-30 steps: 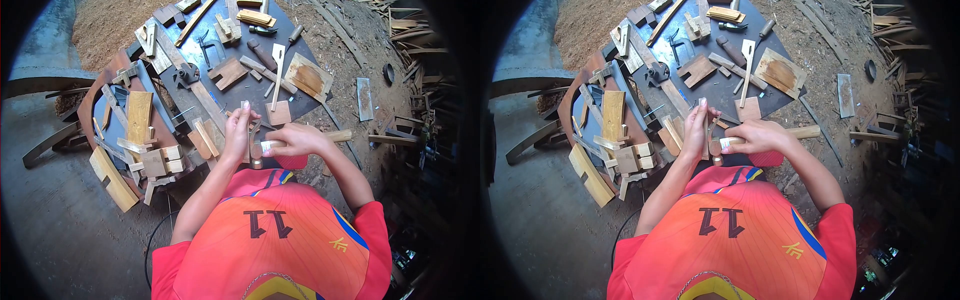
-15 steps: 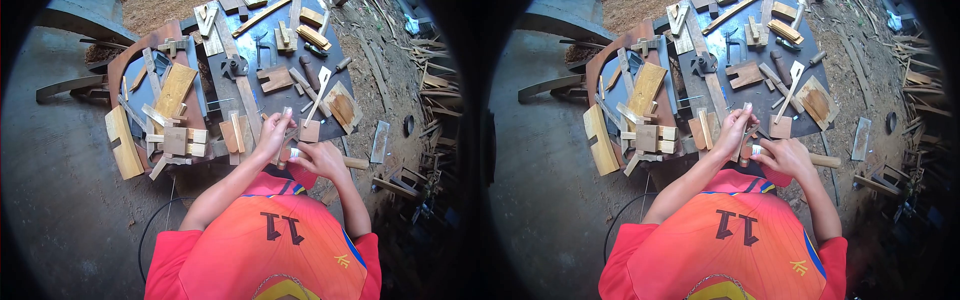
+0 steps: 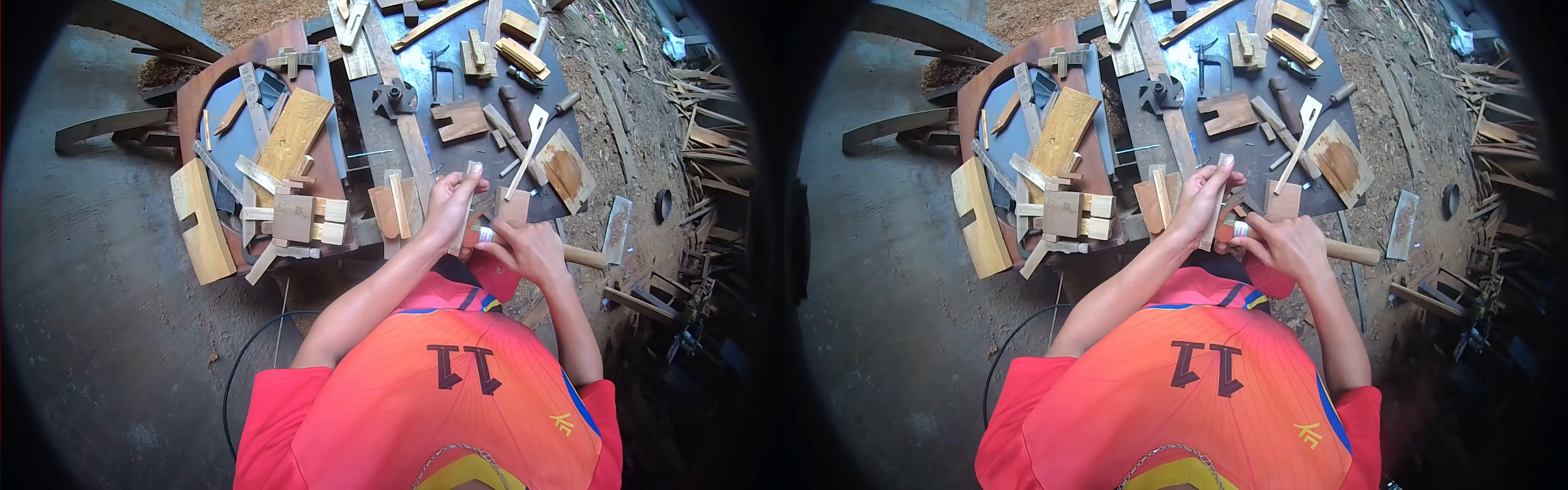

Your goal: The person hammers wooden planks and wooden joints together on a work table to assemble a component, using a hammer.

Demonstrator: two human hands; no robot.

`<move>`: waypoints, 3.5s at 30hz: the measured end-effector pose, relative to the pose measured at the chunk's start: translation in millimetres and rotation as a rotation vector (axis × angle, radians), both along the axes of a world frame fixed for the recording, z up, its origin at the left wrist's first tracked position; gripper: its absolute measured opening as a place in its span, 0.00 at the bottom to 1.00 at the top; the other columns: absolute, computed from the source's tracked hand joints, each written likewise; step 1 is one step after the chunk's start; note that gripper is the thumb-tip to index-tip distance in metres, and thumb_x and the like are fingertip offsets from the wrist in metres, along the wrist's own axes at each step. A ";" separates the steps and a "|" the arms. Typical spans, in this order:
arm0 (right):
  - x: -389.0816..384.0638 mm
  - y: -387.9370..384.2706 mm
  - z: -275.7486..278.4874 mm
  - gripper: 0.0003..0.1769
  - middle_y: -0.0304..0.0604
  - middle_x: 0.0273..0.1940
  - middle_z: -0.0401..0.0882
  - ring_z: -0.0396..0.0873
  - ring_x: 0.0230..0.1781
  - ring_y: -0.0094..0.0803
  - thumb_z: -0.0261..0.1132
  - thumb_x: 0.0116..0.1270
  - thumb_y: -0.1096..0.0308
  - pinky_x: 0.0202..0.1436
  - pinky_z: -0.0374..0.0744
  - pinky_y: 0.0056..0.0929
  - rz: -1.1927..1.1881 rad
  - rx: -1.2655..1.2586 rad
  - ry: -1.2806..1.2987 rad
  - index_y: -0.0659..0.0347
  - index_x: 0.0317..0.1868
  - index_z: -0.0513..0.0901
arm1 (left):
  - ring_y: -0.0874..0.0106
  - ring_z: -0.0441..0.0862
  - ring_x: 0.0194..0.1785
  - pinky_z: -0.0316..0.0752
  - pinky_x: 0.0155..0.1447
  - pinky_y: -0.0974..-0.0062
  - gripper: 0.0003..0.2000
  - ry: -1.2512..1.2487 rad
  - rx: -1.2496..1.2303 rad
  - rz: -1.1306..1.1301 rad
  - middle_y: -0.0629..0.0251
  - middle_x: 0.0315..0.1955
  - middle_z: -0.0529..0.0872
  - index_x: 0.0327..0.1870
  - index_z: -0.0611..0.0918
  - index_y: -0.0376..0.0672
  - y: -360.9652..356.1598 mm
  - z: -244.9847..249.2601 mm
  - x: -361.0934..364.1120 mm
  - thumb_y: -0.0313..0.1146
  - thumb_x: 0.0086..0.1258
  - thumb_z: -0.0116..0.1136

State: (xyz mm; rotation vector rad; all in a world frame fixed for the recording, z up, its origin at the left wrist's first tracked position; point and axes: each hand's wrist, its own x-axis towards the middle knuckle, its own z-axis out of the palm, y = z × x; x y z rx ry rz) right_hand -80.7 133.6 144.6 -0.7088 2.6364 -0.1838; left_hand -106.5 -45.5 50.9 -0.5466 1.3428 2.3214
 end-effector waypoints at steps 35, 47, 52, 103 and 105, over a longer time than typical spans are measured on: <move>-21.7 15.6 -1.1 0.27 0.57 0.35 0.88 0.88 0.39 0.57 0.69 0.74 0.41 0.41 0.82 0.48 -0.626 -0.500 -0.101 0.59 0.51 0.86 | 0.47 0.86 0.46 0.78 0.51 0.57 0.24 0.622 -0.652 -0.508 0.47 0.36 0.87 0.45 0.79 0.36 -38.5 29.5 -16.5 0.53 0.85 0.51; -39.6 76.7 -16.4 0.25 0.52 0.31 0.87 0.88 0.36 0.55 0.67 0.74 0.39 0.40 0.83 0.53 -0.417 -0.351 0.053 0.55 0.47 0.85 | 0.68 0.86 0.46 0.80 0.52 0.65 0.25 0.486 -0.582 -0.510 0.55 0.42 0.86 0.62 0.79 0.37 32.7 55.4 -63.0 0.52 0.82 0.59; -48.2 87.6 -25.1 0.24 0.51 0.30 0.87 0.88 0.35 0.54 0.67 0.74 0.40 0.40 0.84 0.52 -0.345 -0.373 0.005 0.55 0.45 0.83 | 0.67 0.84 0.32 0.78 0.40 0.66 0.25 0.707 -0.917 -0.454 0.56 0.36 0.87 0.53 0.79 0.35 60.4 36.6 -54.3 0.51 0.74 0.70; -51.5 57.8 7.1 0.26 0.54 0.32 0.86 0.86 0.35 0.60 0.74 0.68 0.54 0.42 0.81 0.53 -0.076 -0.578 -0.201 0.58 0.57 0.74 | 0.44 0.87 0.39 0.78 0.45 0.55 0.23 0.683 -0.875 -0.448 0.47 0.32 0.86 0.53 0.78 0.37 -8.9 82.5 -25.9 0.52 0.90 0.42; -45.9 56.1 4.1 0.25 0.51 0.34 0.87 0.86 0.34 0.58 0.73 0.67 0.58 0.41 0.81 0.49 0.001 -0.758 -0.036 0.59 0.59 0.74 | 0.46 0.86 0.38 0.77 0.44 0.56 0.23 0.684 -0.858 -0.438 0.48 0.32 0.86 0.54 0.78 0.37 -11.9 89.4 -21.9 0.51 0.90 0.43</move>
